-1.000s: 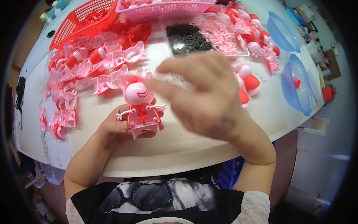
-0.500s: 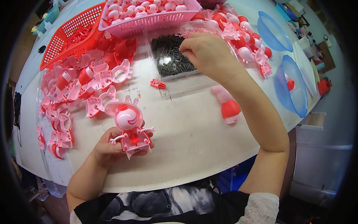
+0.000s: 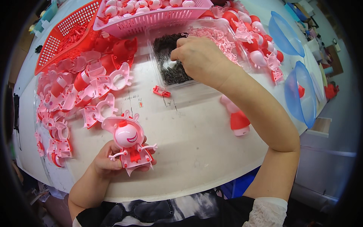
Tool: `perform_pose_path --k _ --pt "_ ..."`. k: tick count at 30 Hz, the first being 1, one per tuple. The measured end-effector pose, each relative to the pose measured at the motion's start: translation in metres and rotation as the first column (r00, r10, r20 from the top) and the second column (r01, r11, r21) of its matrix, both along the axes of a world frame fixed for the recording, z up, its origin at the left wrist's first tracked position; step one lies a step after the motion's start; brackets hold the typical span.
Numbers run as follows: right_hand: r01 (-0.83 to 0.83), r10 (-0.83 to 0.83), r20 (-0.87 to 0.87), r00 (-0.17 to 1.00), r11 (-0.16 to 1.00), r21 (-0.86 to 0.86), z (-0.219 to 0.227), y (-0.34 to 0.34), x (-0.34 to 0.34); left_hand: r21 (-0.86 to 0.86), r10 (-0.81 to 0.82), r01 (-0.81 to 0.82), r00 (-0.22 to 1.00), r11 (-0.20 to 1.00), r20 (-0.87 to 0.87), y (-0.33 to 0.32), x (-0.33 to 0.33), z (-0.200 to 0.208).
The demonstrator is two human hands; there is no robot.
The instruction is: The person assembles plastic Peppa Pig toy figurines by hand, joining peppa pig torsos, peppa pig heads, and toy limbs from an assembly bin.
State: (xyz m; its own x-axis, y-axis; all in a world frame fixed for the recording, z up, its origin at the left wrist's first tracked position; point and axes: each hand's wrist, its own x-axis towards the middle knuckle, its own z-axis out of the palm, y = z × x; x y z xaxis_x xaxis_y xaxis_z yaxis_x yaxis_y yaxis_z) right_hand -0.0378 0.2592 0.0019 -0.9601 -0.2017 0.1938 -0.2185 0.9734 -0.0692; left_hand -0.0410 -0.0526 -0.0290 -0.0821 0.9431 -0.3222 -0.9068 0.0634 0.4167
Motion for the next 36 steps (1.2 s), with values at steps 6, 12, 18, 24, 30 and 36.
perform_pose_path --k 6,12,18,24,30,36 --pt "0.126 -0.123 -0.037 0.992 0.988 0.088 -0.002 0.000 -0.005 0.034 -0.008 0.007 0.999 0.999 0.036 -0.002 -0.002 -0.005" --pt "0.128 -0.114 -0.148 0.982 0.988 0.084 0.003 -0.004 -0.003 0.000 -0.002 0.002 0.999 1.000 0.042 -0.002 0.000 -0.002" --pt "0.115 -0.104 -0.097 0.990 0.987 0.112 -0.002 -0.012 -0.008 -0.020 0.005 -0.004 0.998 1.000 0.060 -0.002 -0.002 0.001" --pt "0.095 -0.092 -0.030 0.995 0.985 0.145 -0.004 -0.009 -0.012 -0.023 -0.006 0.008 0.999 1.000 0.052 0.000 -0.003 0.003" --pt "0.286 -0.213 0.225 0.951 0.881 -0.377 0.005 0.000 -0.011 0.049 -0.004 0.002 0.999 0.999 0.047 -0.002 -0.001 0.000" --pt "0.408 -0.226 0.373 0.900 0.741 -0.533 0.011 0.002 -0.010 -0.012 0.015 -0.014 0.999 1.000 0.046 -0.002 0.000 0.001"
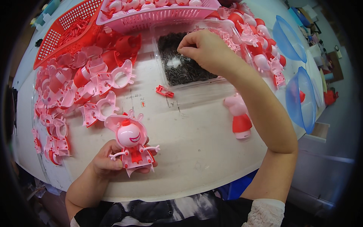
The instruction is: The person assembles plastic Peppa Pig toy figurines by hand, joining peppa pig torsos, peppa pig heads, and toy limbs from an assembly bin.
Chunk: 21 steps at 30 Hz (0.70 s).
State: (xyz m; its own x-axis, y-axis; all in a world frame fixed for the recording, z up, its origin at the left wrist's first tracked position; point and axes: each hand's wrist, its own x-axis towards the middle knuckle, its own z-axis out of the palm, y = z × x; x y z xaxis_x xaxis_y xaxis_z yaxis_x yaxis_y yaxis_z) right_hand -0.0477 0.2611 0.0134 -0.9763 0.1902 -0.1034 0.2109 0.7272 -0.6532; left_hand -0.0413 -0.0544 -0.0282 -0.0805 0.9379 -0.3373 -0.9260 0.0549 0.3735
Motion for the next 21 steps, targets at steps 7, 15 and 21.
perform_pose_path --k 7,15,21 --pt "-0.211 0.302 -0.130 0.944 0.861 0.463 -0.012 -0.010 0.005 0.012 -0.012 0.012 1.000 1.000 -0.011 0.002 -0.001 0.001" --pt "-0.184 0.282 -0.079 0.956 0.789 0.587 -0.018 -0.013 0.003 -0.002 -0.016 0.016 1.000 1.000 0.019 0.002 -0.001 -0.001" --pt "-0.213 0.319 -0.086 0.944 0.788 0.577 -0.013 -0.012 0.005 -0.018 -0.005 0.005 1.000 1.000 0.014 0.002 0.000 0.000"
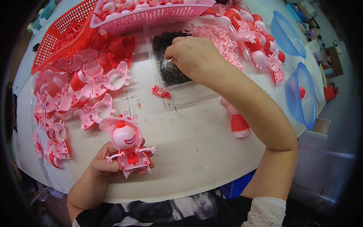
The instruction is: The person assembles plastic Peppa Pig toy figurines by hand, joining peppa pig torsos, peppa pig heads, and toy limbs from an assembly bin.
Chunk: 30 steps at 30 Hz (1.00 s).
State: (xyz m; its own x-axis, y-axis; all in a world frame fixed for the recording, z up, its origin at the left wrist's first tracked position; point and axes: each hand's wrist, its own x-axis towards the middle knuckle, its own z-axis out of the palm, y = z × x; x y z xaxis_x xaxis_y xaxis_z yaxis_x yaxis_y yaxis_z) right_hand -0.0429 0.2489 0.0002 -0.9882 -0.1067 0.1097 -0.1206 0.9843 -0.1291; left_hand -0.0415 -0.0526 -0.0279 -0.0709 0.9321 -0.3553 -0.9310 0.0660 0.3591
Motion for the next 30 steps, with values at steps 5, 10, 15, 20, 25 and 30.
perform_pose_path --k 5,10,15,20,25,30 --pt "-0.049 0.048 0.015 0.999 0.998 0.051 -0.007 -0.004 -0.007 0.005 0.007 -0.007 0.999 1.000 -0.032 -0.003 0.001 -0.002" --pt "-0.050 0.068 -0.104 0.992 0.986 0.159 -0.012 0.002 -0.010 0.019 0.082 -0.083 0.995 0.996 0.053 0.000 0.000 0.000" --pt "0.087 -0.112 -0.106 0.988 0.971 -0.222 0.018 -0.020 0.010 0.093 0.132 -0.139 0.988 0.986 0.078 0.003 0.000 -0.006" --pt "-0.012 -0.083 -0.069 0.994 0.552 -0.834 0.033 -0.072 0.051 0.087 0.190 -0.190 0.982 0.978 0.016 0.001 0.001 -0.008" --pt "-0.204 0.046 -0.240 0.970 0.694 -0.691 0.042 -0.112 0.084 0.081 0.212 -0.206 0.975 0.975 -0.064 0.001 0.004 -0.002" --pt "-0.219 0.041 -0.307 0.951 0.790 -0.573 0.037 -0.120 0.091 0.119 0.200 -0.188 0.976 0.975 -0.092 0.001 0.008 -0.001"
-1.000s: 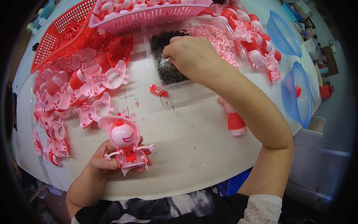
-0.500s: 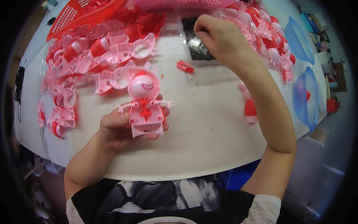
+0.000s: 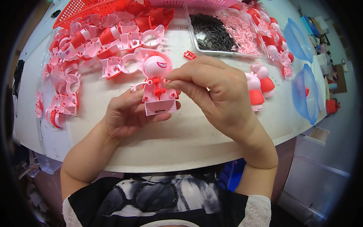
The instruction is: The person assembles plastic Peppa Pig toy figurines by hand, joining peppa pig torsos, peppa pig heads, and toy limbs from an assembly bin.
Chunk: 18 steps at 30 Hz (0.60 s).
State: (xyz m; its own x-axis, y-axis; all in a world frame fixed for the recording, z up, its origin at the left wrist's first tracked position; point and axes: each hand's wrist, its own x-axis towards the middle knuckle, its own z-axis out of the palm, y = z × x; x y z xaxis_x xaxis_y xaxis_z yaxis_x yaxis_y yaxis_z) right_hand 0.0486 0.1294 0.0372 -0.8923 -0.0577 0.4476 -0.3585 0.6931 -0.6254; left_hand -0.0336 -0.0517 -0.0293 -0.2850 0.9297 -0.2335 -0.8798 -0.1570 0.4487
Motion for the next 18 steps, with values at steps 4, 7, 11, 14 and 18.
perform_pose_path --k 4,7,11,14,18 --pt "0.046 -0.039 0.078 0.996 0.994 -0.098 -0.010 0.002 0.000 -0.048 0.044 -0.044 0.999 0.998 -0.003 0.003 0.001 0.004" --pt "0.023 -0.015 0.087 0.996 0.995 -0.098 -0.011 0.003 -0.002 -0.058 0.075 -0.075 0.997 0.995 0.002 0.002 0.002 0.005" --pt "0.006 0.000 0.051 0.999 0.992 -0.124 -0.015 0.005 -0.004 -0.044 0.073 -0.073 0.997 0.996 0.007 0.004 0.003 0.002" --pt "0.012 -0.001 0.077 0.997 0.990 -0.141 -0.018 0.004 -0.005 -0.040 0.055 -0.055 0.998 0.998 -0.016 0.005 0.003 -0.001" --pt "0.021 -0.006 0.097 0.995 0.987 -0.161 -0.020 0.002 -0.006 -0.032 0.061 -0.061 0.998 0.998 -0.008 0.005 0.003 -0.001"
